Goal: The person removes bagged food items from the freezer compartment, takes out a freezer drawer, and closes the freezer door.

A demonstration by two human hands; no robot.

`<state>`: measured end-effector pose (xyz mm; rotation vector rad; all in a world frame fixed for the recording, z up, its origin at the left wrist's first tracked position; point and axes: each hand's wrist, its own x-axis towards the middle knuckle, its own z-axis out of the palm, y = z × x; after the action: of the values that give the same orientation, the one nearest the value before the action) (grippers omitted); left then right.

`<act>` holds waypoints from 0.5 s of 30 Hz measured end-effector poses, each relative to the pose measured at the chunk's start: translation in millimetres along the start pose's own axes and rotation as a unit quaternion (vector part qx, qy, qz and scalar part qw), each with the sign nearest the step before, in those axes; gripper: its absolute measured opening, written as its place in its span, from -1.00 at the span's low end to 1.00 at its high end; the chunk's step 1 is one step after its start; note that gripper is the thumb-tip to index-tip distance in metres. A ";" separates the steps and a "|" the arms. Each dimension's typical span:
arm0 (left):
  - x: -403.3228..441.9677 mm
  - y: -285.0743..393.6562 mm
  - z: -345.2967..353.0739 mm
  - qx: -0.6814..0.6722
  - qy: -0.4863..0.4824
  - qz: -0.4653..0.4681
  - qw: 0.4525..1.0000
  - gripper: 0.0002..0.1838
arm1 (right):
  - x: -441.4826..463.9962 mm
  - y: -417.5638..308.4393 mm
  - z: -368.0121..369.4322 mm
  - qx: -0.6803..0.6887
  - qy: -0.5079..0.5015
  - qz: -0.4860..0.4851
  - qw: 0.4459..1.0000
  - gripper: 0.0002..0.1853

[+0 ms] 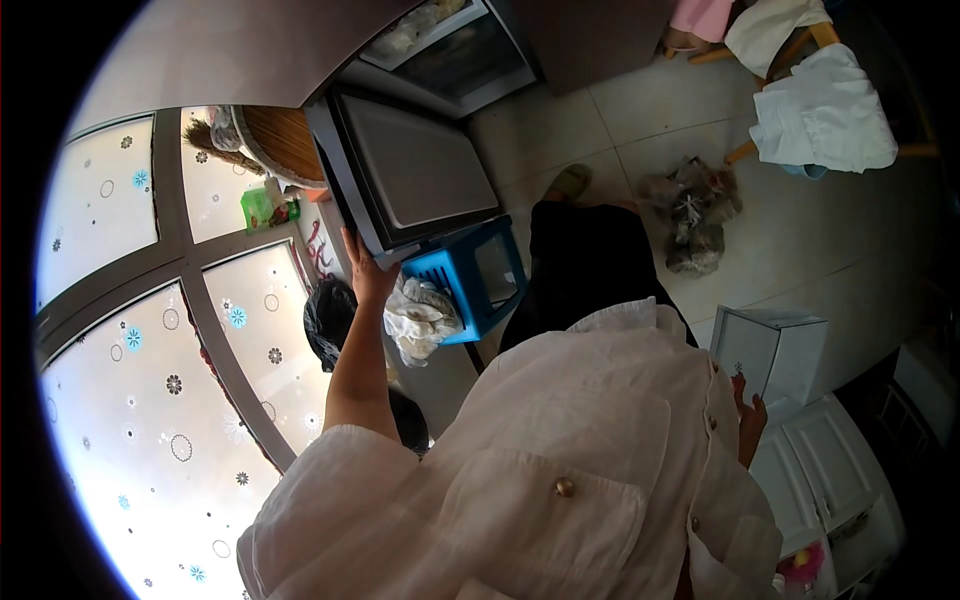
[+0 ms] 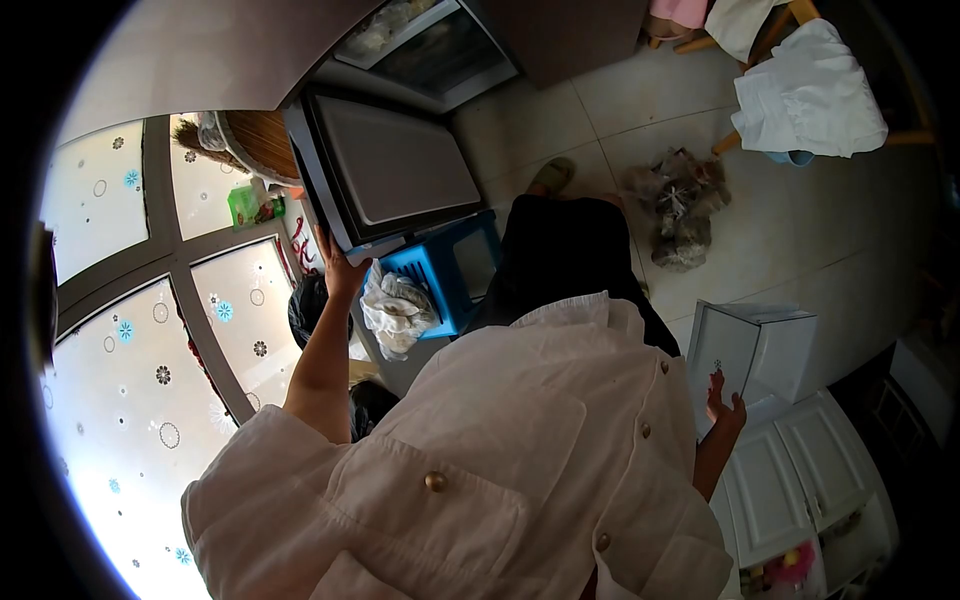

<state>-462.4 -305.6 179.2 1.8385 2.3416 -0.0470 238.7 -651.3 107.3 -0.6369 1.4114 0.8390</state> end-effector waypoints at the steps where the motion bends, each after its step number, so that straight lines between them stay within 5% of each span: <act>1: -0.1 0.5 -0.1 0.000 -0.001 -0.002 1.000 0.07 | -3.2 5.1 2.8 -0.001 0.002 -0.002 1.000 -0.25; 15: 0.5 -1.4 2.3 -0.003 0.003 0.004 1.000 0.08 | -9.0 15.4 12.9 0.010 0.006 -0.018 1.000 -0.23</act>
<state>-463.6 -305.8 176.7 1.8467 2.3366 -0.0337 234.0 -633.1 118.8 -0.6523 1.4135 0.7930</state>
